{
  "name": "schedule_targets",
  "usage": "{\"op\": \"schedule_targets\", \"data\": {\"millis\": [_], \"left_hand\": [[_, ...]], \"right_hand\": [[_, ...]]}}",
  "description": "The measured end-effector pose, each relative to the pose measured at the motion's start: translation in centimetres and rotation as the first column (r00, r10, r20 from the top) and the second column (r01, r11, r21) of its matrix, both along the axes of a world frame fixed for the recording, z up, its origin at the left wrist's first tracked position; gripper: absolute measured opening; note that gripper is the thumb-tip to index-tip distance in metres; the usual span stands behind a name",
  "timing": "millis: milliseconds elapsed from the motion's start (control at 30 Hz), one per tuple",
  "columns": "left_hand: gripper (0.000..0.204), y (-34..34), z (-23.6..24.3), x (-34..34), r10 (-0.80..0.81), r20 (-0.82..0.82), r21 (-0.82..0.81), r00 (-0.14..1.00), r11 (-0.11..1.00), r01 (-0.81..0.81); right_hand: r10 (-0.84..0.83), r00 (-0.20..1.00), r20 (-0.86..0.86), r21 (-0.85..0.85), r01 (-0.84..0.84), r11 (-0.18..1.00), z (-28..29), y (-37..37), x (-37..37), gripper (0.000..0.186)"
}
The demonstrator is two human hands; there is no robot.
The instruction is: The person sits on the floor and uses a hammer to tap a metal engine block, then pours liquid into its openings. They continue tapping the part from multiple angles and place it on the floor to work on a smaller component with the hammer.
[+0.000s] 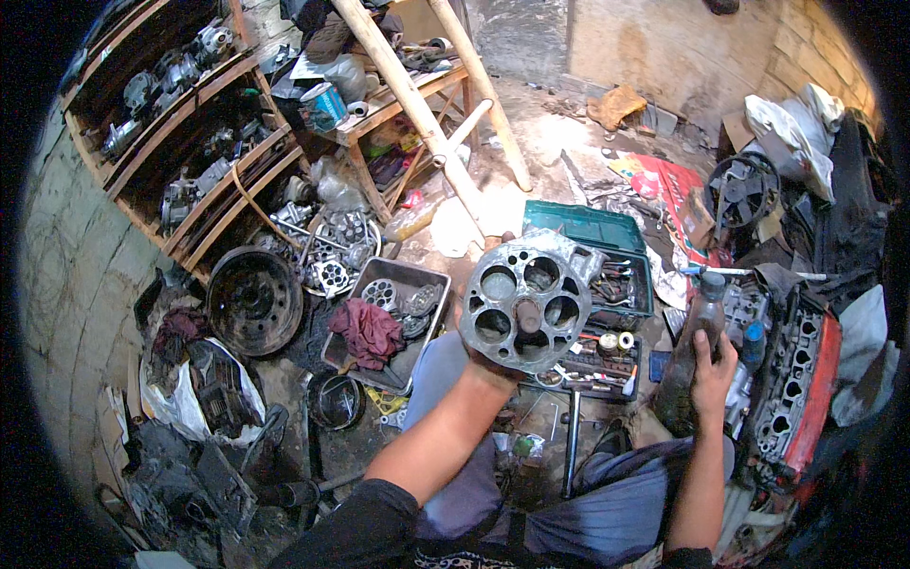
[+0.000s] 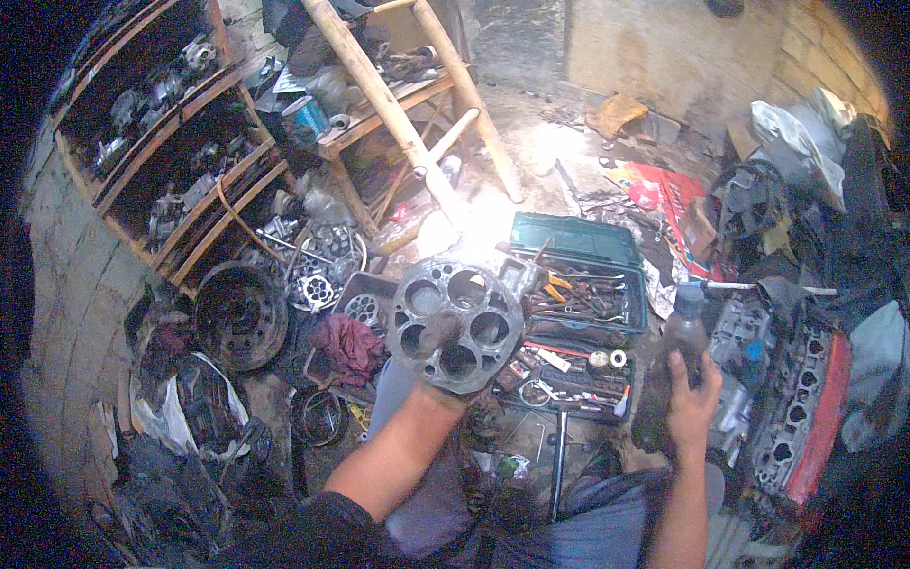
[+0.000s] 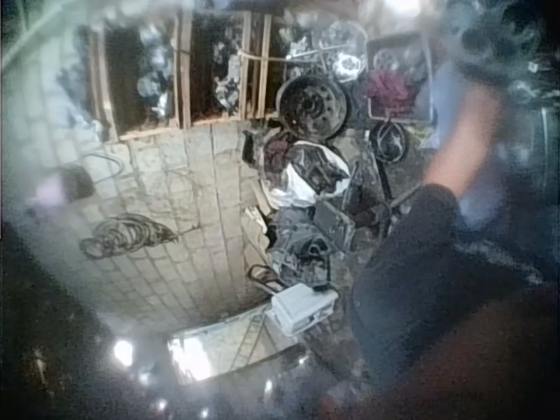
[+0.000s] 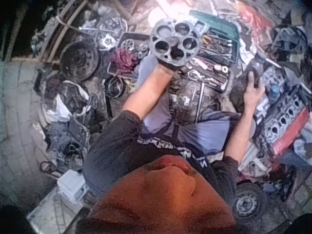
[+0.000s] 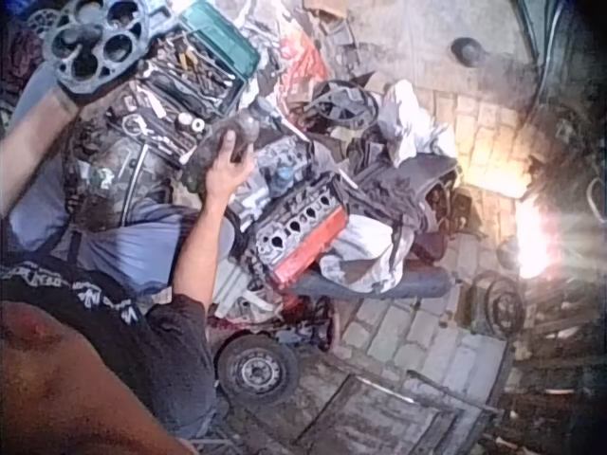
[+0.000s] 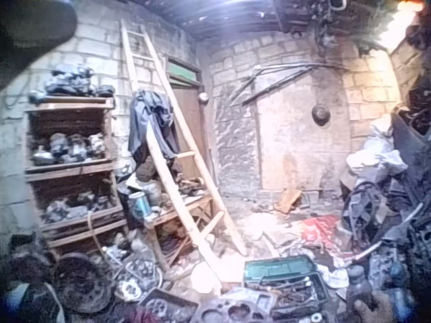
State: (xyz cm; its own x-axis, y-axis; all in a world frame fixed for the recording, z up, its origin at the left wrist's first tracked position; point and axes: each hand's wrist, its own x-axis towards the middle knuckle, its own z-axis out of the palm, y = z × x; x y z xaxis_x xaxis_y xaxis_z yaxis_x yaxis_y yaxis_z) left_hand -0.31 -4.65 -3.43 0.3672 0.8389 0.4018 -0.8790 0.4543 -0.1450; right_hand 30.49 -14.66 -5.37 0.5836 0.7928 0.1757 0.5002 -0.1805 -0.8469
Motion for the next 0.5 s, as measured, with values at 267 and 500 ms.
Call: {"op": "schedule_targets", "data": {"millis": [267, 500], "left_hand": [[0.064, -0.7, 1.7, -2.2, 0.178, -0.375, -0.384, 0.91, 0.863, -0.327], [0.056, 2.4, 1.8, -7.4, 0.373, -0.562, -0.316, 0.738, 0.728, -0.609]], "right_hand": [[0.019, 1.0, -0.012, -0.049, -0.019, 0.999, -0.9, 1.1, -2.2, 0.074], [0.444, 0.896, -0.015, -0.029, -0.444, 0.896, -3.2, 8.1, -8.7, 0.053]]}}
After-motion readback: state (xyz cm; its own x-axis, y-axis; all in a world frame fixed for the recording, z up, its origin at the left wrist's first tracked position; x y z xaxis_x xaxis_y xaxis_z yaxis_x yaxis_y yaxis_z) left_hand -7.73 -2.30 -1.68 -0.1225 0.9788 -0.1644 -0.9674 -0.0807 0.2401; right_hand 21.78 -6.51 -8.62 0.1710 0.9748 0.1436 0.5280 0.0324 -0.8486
